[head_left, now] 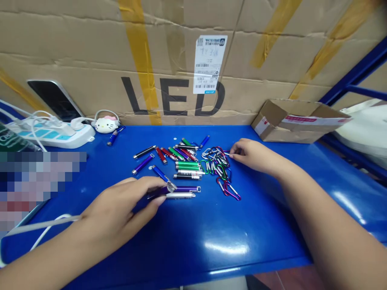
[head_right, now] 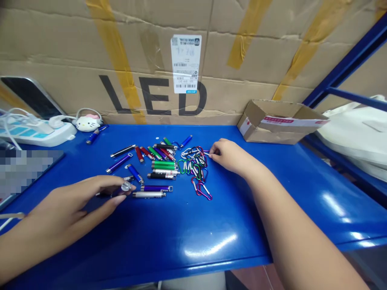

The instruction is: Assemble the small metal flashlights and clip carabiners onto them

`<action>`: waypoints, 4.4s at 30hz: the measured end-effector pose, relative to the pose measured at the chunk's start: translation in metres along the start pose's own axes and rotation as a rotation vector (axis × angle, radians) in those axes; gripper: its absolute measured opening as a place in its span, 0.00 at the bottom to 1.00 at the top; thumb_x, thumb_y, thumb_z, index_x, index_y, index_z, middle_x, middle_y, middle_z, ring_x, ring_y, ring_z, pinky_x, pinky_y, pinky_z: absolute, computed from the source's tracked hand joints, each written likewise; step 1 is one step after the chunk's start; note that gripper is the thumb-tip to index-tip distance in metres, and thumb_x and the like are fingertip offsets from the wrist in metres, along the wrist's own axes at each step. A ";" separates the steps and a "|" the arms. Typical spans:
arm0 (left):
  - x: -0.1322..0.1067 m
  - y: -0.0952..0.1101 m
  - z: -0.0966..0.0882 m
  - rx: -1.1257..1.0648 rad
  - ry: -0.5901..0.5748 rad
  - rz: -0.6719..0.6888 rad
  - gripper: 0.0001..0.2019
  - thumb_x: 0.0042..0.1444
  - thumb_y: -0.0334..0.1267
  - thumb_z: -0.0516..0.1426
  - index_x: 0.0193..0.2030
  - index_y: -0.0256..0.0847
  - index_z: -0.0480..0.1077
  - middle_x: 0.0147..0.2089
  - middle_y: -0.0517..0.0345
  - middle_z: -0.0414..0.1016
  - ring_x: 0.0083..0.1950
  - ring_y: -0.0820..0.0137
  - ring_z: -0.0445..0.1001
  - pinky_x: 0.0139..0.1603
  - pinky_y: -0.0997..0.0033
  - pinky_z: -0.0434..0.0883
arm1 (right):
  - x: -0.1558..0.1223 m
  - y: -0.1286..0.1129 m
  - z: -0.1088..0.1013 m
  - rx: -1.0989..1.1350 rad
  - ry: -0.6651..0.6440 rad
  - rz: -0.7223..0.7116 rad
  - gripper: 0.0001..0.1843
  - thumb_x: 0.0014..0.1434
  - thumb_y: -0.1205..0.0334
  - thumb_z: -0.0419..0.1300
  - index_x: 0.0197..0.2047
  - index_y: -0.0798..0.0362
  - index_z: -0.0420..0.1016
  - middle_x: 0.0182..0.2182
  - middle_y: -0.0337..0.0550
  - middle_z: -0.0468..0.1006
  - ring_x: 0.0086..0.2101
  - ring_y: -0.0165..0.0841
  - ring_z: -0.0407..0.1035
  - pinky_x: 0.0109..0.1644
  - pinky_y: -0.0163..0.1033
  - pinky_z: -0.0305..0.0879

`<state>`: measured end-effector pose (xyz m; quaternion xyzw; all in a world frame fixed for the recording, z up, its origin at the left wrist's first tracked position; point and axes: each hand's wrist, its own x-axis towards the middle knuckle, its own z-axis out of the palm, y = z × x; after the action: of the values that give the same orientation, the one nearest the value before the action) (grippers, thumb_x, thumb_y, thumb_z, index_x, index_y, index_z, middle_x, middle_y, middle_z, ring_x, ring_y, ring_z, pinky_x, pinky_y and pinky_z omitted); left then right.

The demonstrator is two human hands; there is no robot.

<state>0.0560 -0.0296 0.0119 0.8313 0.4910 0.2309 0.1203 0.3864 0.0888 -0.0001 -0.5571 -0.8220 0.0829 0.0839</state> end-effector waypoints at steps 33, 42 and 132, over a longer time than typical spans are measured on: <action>0.004 0.010 0.000 -0.539 -0.067 -0.226 0.15 0.64 0.47 0.48 0.33 0.39 0.64 0.23 0.64 0.67 0.27 0.73 0.68 0.31 0.74 0.64 | -0.031 -0.163 0.028 0.867 0.013 -0.326 0.09 0.64 0.63 0.50 0.36 0.54 0.69 0.28 0.39 0.76 0.27 0.28 0.70 0.32 0.34 0.67; 0.007 0.010 -0.004 -0.395 -0.049 -0.268 0.16 0.61 0.47 0.51 0.26 0.39 0.62 0.20 0.66 0.62 0.22 0.75 0.61 0.25 0.76 0.59 | -0.036 -0.153 0.028 0.295 0.265 -0.580 0.11 0.66 0.64 0.49 0.42 0.54 0.72 0.37 0.46 0.78 0.38 0.33 0.71 0.41 0.38 0.65; 0.008 0.028 0.021 0.357 -0.201 0.206 0.14 0.65 0.42 0.48 0.49 0.42 0.72 0.47 0.53 0.74 0.49 0.60 0.70 0.50 0.57 0.66 | -0.009 -0.081 0.000 -0.021 0.145 0.014 0.10 0.56 0.59 0.56 0.27 0.53 0.73 0.27 0.43 0.77 0.27 0.31 0.67 0.29 0.34 0.58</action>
<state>0.0911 -0.0353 0.0078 0.9039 0.4223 0.0674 -0.0044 0.3163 0.0504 0.0180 -0.5682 -0.8107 0.0343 0.1369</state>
